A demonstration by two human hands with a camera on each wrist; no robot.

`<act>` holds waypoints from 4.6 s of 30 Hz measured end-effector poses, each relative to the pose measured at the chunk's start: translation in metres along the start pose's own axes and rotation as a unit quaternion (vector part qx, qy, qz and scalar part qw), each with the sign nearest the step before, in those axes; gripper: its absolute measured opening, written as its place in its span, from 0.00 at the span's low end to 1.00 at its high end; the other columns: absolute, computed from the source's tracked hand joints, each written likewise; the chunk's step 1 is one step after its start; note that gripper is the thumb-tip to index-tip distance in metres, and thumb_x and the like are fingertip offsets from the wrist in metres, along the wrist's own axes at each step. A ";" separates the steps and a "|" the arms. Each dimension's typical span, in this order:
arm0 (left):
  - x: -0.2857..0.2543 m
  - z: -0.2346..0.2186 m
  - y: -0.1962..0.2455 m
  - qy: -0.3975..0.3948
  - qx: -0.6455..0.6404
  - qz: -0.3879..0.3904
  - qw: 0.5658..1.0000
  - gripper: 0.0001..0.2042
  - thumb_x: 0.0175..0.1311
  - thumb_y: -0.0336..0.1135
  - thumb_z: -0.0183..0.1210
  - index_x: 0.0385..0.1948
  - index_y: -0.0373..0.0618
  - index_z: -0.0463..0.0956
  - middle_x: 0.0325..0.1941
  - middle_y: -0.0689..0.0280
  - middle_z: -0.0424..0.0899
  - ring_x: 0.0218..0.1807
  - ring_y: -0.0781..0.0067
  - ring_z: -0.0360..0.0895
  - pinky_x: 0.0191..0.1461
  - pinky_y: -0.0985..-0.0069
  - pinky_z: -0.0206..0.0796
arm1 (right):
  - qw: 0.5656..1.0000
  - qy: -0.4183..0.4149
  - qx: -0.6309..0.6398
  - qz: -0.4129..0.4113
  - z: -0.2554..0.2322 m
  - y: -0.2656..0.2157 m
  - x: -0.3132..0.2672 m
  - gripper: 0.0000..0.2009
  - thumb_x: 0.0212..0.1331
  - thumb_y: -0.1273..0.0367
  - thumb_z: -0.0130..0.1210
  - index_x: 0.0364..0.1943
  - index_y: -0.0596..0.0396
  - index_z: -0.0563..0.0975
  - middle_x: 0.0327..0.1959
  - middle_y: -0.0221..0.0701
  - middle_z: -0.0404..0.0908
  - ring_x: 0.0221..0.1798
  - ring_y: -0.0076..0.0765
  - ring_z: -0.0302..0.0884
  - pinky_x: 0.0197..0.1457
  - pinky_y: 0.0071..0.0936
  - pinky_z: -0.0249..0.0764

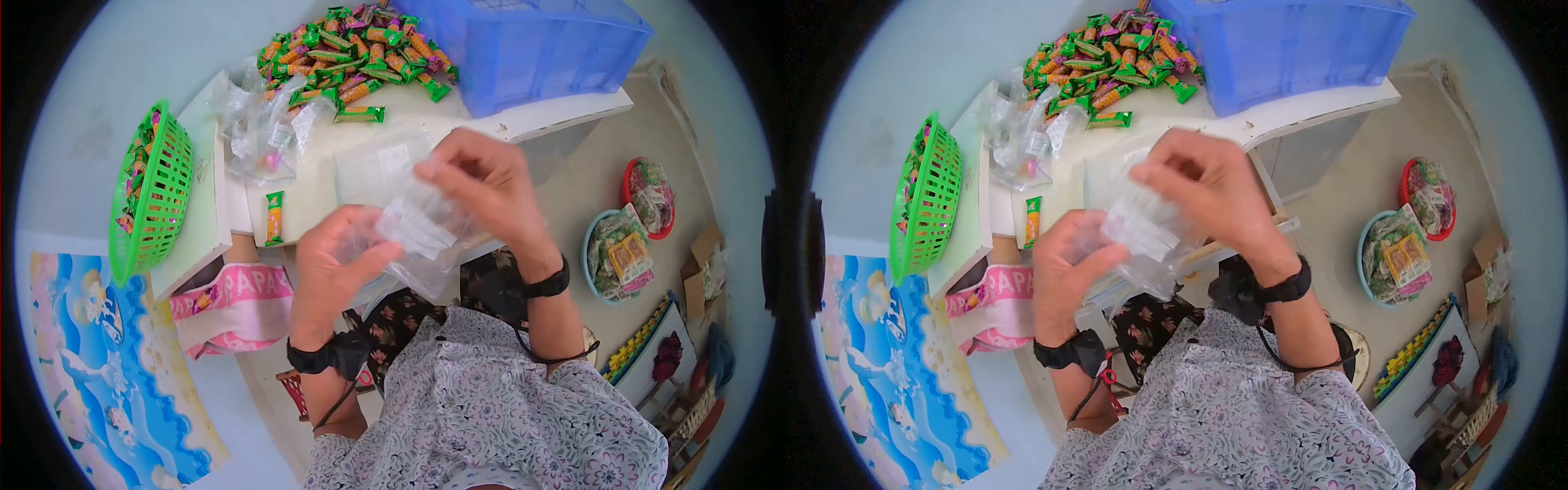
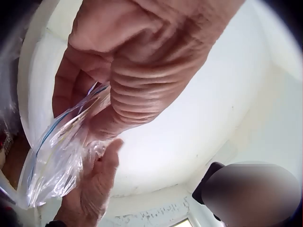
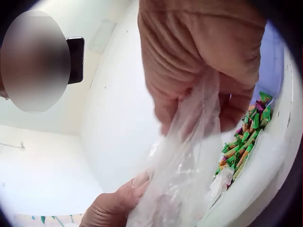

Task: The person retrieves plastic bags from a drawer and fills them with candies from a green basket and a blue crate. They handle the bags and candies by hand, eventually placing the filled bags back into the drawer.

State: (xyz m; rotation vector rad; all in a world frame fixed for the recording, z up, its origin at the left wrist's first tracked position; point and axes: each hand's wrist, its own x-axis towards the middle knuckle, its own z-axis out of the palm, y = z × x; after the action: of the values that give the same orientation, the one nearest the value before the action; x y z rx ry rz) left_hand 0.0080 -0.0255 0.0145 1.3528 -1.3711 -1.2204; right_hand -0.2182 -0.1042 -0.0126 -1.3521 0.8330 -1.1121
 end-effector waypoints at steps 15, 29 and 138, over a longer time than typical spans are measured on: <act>-0.018 0.015 -0.042 0.165 -0.064 -0.046 0.983 0.07 0.69 0.29 0.65 0.44 0.40 0.79 0.28 0.76 0.78 0.26 0.91 0.68 0.28 0.87 0.57 | 0.991 0.120 -0.055 -0.010 0.009 0.046 -0.017 0.09 0.66 0.69 0.66 0.33 0.59 0.79 0.19 0.16 0.71 0.24 0.09 0.59 0.26 0.18 0.53; 0.056 -0.020 -0.046 0.245 0.254 0.083 0.932 0.26 0.66 0.29 0.66 0.66 0.38 0.71 0.35 0.68 0.79 0.33 0.78 0.72 0.39 0.77 0.67 | 0.907 0.154 -0.378 -0.108 0.024 0.044 0.049 0.16 0.62 0.65 0.67 0.50 0.55 0.78 0.23 0.33 0.82 0.28 0.48 0.82 0.31 0.42 0.72; 0.011 0.036 -0.030 0.243 -0.186 0.116 0.945 0.14 0.75 0.29 0.60 0.58 0.34 0.77 0.50 0.62 0.86 0.50 0.78 0.83 0.52 0.78 0.76 | 0.927 0.044 -0.170 -0.332 0.046 0.008 -0.008 0.12 0.52 0.68 0.71 0.40 0.55 0.83 0.42 0.34 0.83 0.43 0.42 0.80 0.45 0.36 0.76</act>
State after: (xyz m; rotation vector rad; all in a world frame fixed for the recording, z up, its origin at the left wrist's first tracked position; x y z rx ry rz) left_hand -0.0225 -0.0317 -0.0218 1.0916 -0.8675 -0.8559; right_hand -0.1763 -0.0834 -0.0175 -1.9729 0.6608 -1.6067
